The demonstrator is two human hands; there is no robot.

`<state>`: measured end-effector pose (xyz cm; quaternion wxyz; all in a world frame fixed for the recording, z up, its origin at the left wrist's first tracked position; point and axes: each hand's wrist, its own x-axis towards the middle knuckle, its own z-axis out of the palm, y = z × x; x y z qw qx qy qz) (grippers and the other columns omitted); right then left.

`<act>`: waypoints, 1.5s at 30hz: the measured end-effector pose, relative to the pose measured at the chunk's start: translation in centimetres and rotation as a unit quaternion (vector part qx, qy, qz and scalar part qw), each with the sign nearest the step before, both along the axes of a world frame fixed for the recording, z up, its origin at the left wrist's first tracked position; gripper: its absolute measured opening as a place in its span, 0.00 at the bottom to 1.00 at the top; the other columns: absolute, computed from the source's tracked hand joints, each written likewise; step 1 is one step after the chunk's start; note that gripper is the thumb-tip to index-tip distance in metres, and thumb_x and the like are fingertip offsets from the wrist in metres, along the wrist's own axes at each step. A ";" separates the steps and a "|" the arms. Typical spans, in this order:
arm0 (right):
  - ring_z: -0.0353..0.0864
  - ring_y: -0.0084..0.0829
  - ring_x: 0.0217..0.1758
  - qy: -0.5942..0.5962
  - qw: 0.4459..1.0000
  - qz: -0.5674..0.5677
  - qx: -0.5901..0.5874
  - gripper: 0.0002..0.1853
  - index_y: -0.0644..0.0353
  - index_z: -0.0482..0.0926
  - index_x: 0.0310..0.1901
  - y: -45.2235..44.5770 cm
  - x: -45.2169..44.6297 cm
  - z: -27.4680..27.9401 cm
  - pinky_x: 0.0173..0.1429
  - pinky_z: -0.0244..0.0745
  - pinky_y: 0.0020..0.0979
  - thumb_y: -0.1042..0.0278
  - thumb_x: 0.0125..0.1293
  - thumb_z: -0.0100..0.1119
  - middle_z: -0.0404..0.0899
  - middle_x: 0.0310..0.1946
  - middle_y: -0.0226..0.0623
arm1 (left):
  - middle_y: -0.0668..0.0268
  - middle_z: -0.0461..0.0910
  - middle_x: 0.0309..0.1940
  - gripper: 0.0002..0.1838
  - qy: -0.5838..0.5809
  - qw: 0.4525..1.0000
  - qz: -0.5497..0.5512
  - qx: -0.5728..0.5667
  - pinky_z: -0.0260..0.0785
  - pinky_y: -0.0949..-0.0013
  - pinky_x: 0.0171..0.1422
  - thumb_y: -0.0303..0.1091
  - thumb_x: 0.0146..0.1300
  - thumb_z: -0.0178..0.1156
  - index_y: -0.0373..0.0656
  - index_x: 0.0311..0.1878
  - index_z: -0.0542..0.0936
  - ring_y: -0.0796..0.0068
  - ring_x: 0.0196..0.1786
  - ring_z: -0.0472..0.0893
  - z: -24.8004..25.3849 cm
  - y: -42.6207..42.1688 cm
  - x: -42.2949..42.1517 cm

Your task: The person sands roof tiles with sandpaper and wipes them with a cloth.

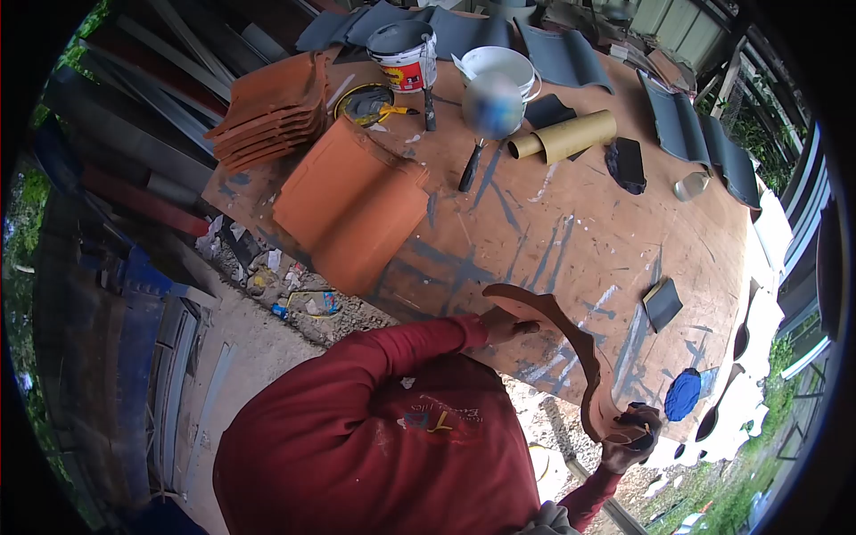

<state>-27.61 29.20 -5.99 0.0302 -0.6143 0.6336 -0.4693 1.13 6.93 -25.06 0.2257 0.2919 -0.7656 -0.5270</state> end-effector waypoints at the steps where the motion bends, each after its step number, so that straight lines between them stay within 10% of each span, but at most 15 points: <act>1: 0.79 0.37 0.44 -0.031 0.999 -0.001 -0.011 0.38 0.65 0.76 0.51 -0.3 1.4 0.6 0.53 0.77 0.44 0.34 0.59 0.76 0.76 0.41 0.38 | 0.56 0.86 0.56 0.18 0.022 0.999 0.029 0.010 0.76 0.56 0.61 0.44 0.79 0.59 0.45 0.62 0.83 0.53 0.57 0.85 0.4 -0.3 0.1; 7: 0.84 0.37 0.46 -0.170 0.966 -0.152 -0.119 0.60 0.71 0.64 0.69 -0.7 5.2 0.3 0.50 0.85 0.37 0.37 0.45 0.88 0.80 0.50 0.46 | 0.56 0.88 0.36 0.12 0.014 0.990 0.040 -0.136 0.77 0.53 0.48 0.42 0.74 0.63 0.42 0.48 0.84 0.50 0.43 0.88 13.4 -4.0 7.3; 10: 0.84 0.34 0.54 -0.277 0.945 -0.141 -0.103 0.52 0.74 0.64 0.74 -2.9 8.7 1.7 0.48 0.85 0.30 0.47 0.60 0.79 0.78 0.62 0.49 | 0.56 0.86 0.30 0.16 0.000 0.986 0.106 -0.133 0.77 0.54 0.43 0.45 0.73 0.65 0.40 0.41 0.83 0.52 0.37 0.88 20.3 -5.7 11.6; 13: 0.80 0.30 0.57 -0.504 0.854 -0.124 -0.030 0.46 0.69 0.63 0.74 -7.0 14.8 2.5 0.58 0.80 0.35 0.41 0.69 0.71 0.77 0.59 0.42 | 0.54 0.81 0.23 0.21 0.068 0.942 0.240 -0.224 0.73 0.54 0.37 0.49 0.68 0.71 0.39 0.33 0.80 0.52 0.28 0.84 24.1 -8.0 15.2; 17: 0.80 0.22 0.43 -0.625 0.773 -0.032 0.103 0.26 0.60 0.77 0.64 -12.5 23.4 0.9 0.47 0.77 0.27 0.44 0.81 0.57 0.81 0.46 0.29 | 0.54 0.73 0.20 0.23 -0.009 0.916 0.299 -0.266 0.65 0.58 0.31 0.46 0.67 0.71 0.36 0.29 0.77 0.62 0.23 0.73 26.0 -12.6 20.9; 19: 0.74 0.17 0.24 -0.609 0.786 -0.046 0.090 0.21 0.57 0.82 0.53 -16.3 26.8 -2.8 0.31 0.72 0.22 0.45 0.82 0.56 0.79 0.26 0.23 | 0.52 0.72 0.20 0.24 -0.104 0.890 0.318 -0.308 0.65 0.57 0.33 0.46 0.67 0.70 0.35 0.28 0.75 0.60 0.22 0.70 24.3 -15.7 24.6; 23: 0.81 0.22 0.40 -0.439 0.870 -0.028 0.223 0.26 0.69 0.82 0.56 -21.9 31.5 -6.6 0.46 0.77 0.30 0.47 0.80 0.59 0.86 0.42 0.35 | 0.52 0.72 0.21 0.24 -0.159 0.902 0.309 -0.255 0.66 0.55 0.34 0.48 0.68 0.68 0.35 0.28 0.75 0.57 0.24 0.72 17.5 -20.4 33.2; 29: 0.86 0.29 0.41 -0.293 0.901 -0.049 0.317 0.39 0.71 0.84 0.49 -26.5 38.1 -10.1 0.49 0.80 0.35 0.30 0.71 0.62 0.87 0.36 0.42 | 0.49 0.79 0.27 0.21 -0.186 0.894 0.327 -0.244 0.70 0.51 0.38 0.47 0.70 0.66 0.36 0.32 0.80 0.49 0.32 0.81 11.4 -25.6 41.3; 45: 0.89 0.52 0.45 -0.147 0.928 0.015 0.342 0.41 0.73 0.81 0.54 -32.0 44.8 -8.6 0.51 0.79 0.46 0.29 0.75 0.54 0.87 0.40 0.58 | 0.46 0.83 0.29 0.22 -0.342 0.871 0.264 -0.234 0.76 0.44 0.41 0.50 0.73 0.61 0.38 0.34 0.80 0.40 0.36 0.85 14.5 -25.7 50.4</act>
